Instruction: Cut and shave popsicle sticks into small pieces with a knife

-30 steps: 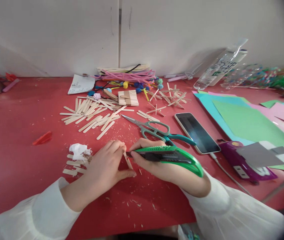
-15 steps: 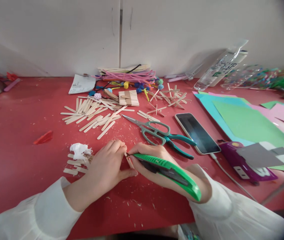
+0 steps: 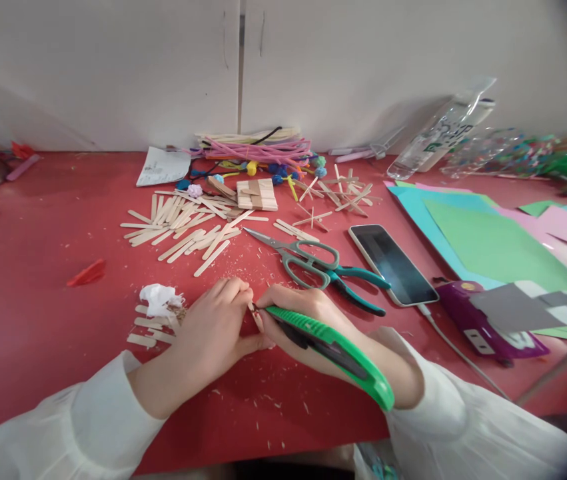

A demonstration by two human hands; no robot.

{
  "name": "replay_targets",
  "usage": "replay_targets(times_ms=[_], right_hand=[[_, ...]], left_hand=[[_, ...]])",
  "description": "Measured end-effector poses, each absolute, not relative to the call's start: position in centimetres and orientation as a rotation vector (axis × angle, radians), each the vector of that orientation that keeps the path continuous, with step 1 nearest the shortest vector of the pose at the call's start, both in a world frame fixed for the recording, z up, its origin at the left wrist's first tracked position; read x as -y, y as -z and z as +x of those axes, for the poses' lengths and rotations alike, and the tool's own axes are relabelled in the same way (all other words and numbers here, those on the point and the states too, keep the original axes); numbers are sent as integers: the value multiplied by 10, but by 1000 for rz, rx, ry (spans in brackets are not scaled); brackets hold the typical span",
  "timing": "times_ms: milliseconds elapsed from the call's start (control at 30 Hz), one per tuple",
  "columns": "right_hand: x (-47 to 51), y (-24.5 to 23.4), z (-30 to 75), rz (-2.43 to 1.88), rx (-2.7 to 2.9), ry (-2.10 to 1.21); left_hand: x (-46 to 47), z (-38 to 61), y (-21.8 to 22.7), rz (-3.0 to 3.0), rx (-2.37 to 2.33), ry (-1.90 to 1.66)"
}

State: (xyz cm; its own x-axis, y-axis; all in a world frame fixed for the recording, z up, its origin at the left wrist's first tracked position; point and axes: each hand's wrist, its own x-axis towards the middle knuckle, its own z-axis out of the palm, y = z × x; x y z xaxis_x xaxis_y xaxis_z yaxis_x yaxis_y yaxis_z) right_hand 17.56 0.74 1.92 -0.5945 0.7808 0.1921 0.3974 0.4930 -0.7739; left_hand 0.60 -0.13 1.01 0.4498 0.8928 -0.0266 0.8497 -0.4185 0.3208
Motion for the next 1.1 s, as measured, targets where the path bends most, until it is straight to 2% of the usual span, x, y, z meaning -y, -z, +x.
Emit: replay_targets(times_ms=[300,500,667,767,1000,1100], right_hand=[[-15,-20,169,-1160,2072,-999],[-25,-4,172,-1235,1373,-1608],[-30,-5,173,-1233,1208,-1746],[-30,-9,175,-1221,1379,-1670],[-26,-17,183,-1106,1916,-1147],[-24,-18,183,-1102,2011,-1030]], left_hand=[[1,5,-5,2479,-1487,-276],[1,3,1,2550,-1457,-370],[-1,-1,2,2580,-1370,-429],[-3,-5,2,2565,-1315,-421],[-3,-9,0,2441,-1341,-373],[-1,-7,-3,2363,-1420,-325]])
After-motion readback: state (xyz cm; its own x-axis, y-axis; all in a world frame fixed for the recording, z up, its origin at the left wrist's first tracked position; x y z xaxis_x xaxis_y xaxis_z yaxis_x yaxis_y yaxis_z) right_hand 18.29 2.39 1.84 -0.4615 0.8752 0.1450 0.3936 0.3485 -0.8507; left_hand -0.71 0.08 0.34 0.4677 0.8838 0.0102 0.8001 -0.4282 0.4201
